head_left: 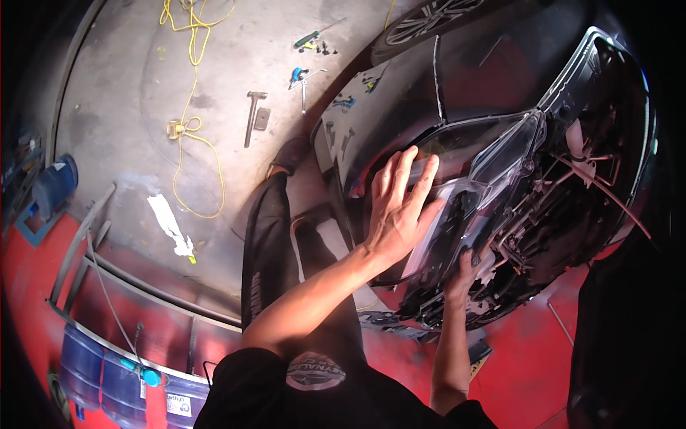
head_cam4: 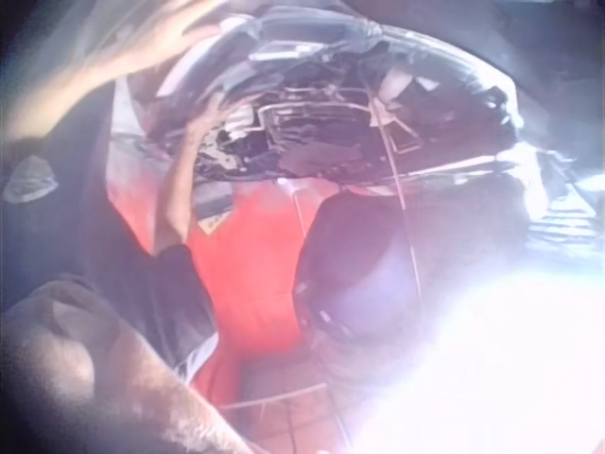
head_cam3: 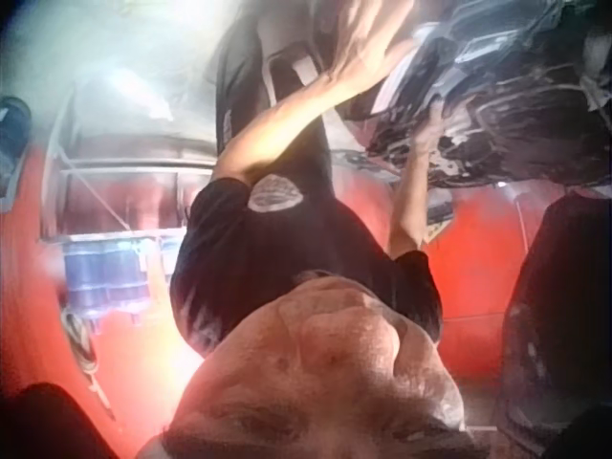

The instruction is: The person uses a hammer and a metal plate to straighten a damaged car body panel before positioning a headlight assembly into the front of the vehicle.

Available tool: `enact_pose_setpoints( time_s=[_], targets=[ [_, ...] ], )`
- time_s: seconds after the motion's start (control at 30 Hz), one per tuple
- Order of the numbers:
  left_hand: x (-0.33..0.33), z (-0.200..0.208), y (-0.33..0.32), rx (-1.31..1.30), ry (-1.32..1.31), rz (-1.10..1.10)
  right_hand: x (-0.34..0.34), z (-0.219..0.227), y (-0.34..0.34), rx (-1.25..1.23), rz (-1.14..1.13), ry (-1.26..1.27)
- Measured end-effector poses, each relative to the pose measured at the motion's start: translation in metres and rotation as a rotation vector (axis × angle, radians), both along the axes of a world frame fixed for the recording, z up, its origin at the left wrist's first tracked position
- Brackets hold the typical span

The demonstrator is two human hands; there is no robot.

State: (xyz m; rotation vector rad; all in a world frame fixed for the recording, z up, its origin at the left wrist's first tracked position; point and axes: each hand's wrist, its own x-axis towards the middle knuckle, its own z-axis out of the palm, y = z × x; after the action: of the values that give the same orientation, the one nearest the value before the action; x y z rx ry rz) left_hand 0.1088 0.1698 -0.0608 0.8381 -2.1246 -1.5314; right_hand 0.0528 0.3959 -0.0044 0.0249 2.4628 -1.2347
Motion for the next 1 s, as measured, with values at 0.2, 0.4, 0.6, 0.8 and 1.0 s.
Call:
enact_pose_setpoints(
  time_s=[0.2,0.4,0.6,0.8,1.0],
  targets=[
    [0.027,-0.020,-0.021,0.028,-0.103,0.036,0.000,-0.006,0.020,-0.173,-0.155,-0.183],
    [0.006,-0.054,-0.057,-0.034,-0.029,0.025,0.000,-0.006,0.017,-0.161,-0.170,-0.120],
    [-0.015,-0.064,-0.091,-0.354,-0.008,-0.154,-0.003,-0.008,0.016,-0.230,-0.120,-0.136],
    [-0.013,-0.073,-0.089,-0.542,0.084,-0.124,-0.003,-0.004,0.012,-0.242,-0.139,-0.148],
    [-0.014,-0.079,-0.093,-0.538,0.136,-0.119,-0.002,-0.011,0.029,-0.303,-0.172,-0.150]
  ],
)
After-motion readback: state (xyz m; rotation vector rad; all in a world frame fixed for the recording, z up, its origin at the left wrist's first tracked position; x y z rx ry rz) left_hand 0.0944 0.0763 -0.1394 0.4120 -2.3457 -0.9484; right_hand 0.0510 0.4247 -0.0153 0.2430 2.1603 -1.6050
